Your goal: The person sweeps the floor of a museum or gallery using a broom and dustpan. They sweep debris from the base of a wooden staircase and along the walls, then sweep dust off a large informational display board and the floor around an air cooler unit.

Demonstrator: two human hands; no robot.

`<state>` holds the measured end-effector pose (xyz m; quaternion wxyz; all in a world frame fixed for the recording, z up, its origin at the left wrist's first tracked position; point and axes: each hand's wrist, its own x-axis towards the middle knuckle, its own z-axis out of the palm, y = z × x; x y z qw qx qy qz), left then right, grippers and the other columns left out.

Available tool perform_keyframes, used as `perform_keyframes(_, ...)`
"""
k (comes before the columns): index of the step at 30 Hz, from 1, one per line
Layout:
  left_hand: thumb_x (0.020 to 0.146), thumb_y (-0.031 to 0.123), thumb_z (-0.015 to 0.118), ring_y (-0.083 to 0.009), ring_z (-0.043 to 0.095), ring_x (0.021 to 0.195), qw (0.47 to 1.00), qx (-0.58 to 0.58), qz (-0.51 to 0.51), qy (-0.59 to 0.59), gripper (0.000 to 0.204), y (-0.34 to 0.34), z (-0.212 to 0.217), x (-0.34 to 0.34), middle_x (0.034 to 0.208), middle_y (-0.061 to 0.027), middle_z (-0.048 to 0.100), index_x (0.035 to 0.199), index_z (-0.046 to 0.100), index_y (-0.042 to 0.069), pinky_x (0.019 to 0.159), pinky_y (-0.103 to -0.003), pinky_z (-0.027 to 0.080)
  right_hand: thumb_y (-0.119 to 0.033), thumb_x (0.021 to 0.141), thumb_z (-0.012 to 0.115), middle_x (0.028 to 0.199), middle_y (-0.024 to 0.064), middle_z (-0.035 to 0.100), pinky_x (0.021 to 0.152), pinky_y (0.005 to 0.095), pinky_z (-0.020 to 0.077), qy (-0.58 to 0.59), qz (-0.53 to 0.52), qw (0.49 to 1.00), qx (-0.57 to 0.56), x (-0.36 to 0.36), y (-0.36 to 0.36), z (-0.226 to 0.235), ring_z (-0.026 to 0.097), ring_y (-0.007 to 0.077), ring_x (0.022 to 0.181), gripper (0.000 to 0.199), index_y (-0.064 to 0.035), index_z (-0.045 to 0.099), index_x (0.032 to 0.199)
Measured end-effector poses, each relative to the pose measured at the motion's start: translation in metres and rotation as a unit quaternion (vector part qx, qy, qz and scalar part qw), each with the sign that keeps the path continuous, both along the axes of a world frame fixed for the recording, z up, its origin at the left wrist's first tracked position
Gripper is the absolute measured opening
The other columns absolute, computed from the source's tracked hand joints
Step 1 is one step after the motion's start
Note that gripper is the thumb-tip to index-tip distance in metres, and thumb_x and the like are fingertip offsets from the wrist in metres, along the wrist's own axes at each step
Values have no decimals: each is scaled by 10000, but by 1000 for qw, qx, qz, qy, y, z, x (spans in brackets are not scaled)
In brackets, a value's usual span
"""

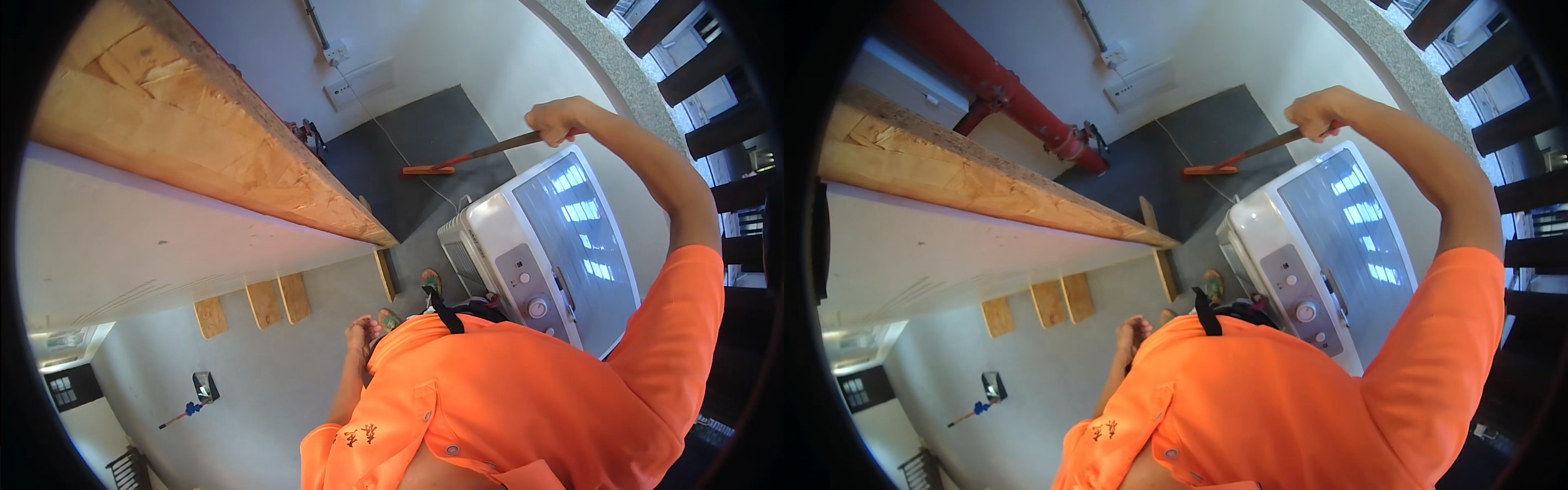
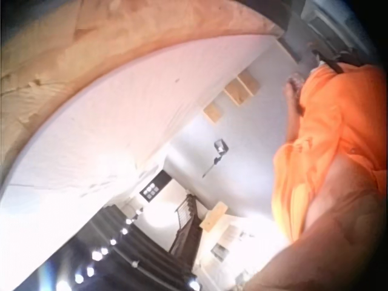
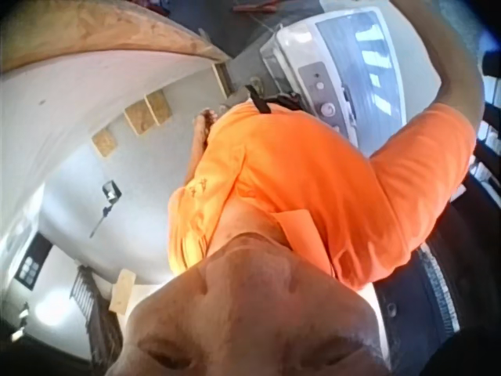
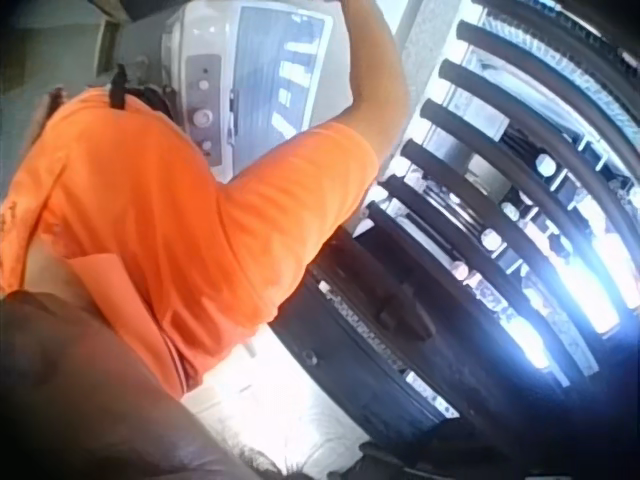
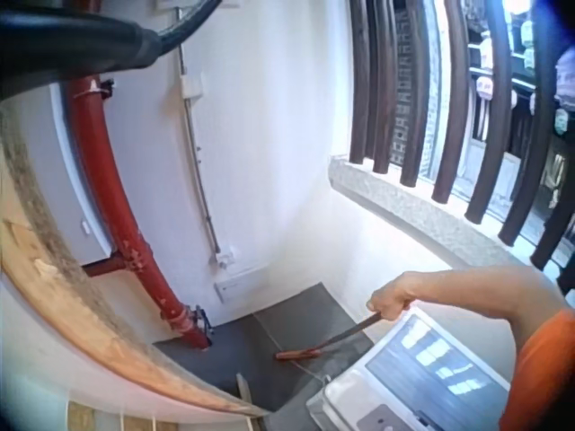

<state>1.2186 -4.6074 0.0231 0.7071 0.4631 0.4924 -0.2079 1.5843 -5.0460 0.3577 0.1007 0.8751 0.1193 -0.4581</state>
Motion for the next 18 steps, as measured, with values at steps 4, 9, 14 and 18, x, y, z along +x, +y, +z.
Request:
perform_keyframes(4, 849, 109, 463, -224, 604, 599, 1000, 7, -16, 9, 171, 5, -3, 1, 721, -115, 601, 962, 561, 27, 526, -327, 527, 49, 604, 556, 582, 170, 551, 370, 355, 401, -33, -39, 999, 15, 5, -36, 8, 538, 233, 433, 92, 75, 570, 691)
perform_keyframes(9, 851, 64, 414, -196, 604, 565, 999, 26, -6, 24, 189, 4, 7, -3, 710, -114, 598, 951, 553, -17, 479, -273, 511, 54, 649, 511, 644, 180, 605, 411, 367, 470, -120, 69, 990, -31, 15, -35, -30, 608, 244, 493, 130, 78, 598, 742)
perform_keyframes(14, 857, 63, 409, -204, 606, 568, 999, 28, 14, 17, 191, 3, 12, -13, 712, -120, 596, 958, 549, -19, 481, -281, 512, 18, 741, 453, 714, 176, 623, 463, 338, 505, -108, -94, 990, 11, 18, -16, -68, 636, 240, 548, 206, 41, 610, 873)
perform_keyframes(18, 856, 60, 404, -207, 600, 562, 999, 14, 35, 32, 195, 0, 19, -20, 705, -116, 592, 971, 540, -20, 479, -284, 510, 25, 729, 460, 736, 179, 615, 449, 334, 494, -36, -6, 999, -10, -6, 11, -80, 628, 236, 551, 220, 39, 588, 907)
